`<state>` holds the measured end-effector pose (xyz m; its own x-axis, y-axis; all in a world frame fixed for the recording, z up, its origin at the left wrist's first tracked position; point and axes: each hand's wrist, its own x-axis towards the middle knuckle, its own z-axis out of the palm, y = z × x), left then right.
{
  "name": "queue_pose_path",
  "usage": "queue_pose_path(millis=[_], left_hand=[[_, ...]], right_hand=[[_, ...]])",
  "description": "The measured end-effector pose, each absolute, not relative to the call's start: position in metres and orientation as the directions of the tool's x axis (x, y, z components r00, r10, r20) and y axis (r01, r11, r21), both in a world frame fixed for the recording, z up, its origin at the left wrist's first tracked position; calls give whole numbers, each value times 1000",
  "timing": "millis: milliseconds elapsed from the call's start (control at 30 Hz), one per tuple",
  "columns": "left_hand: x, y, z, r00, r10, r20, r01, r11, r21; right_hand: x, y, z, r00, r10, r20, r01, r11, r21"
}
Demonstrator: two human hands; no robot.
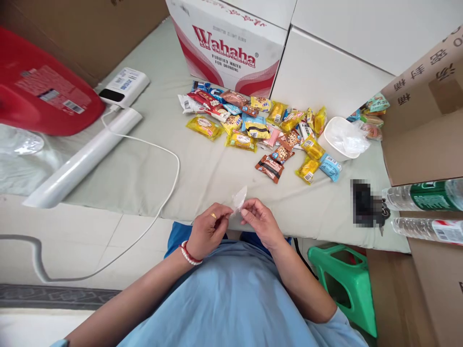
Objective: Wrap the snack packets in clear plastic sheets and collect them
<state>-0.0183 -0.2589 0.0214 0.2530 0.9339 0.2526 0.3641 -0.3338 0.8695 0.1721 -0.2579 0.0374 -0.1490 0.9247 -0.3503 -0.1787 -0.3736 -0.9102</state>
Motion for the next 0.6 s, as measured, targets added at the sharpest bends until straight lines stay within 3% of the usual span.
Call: queue_pose_path(millis=[133, 233, 433, 600], left_hand=[[-13, -258, 10, 151, 988, 12, 353, -66, 933], [-11, -255, 9, 170, 985, 2, 351, -62, 934], [-26, -245, 20, 149, 989, 23, 181, -50, 982], [-29, -243, 28, 147, 984, -105, -57, 115, 992]], right_hand=[[167, -258, 34, -119, 931, -345, -19, -350, -937], [163, -256, 33, -134, 920, -367, 85, -359, -930], [178, -245, 45, -95, 917, -388, 55, -384, -922], [187, -248, 49, -5, 935, -353, -4, -353, -935]])
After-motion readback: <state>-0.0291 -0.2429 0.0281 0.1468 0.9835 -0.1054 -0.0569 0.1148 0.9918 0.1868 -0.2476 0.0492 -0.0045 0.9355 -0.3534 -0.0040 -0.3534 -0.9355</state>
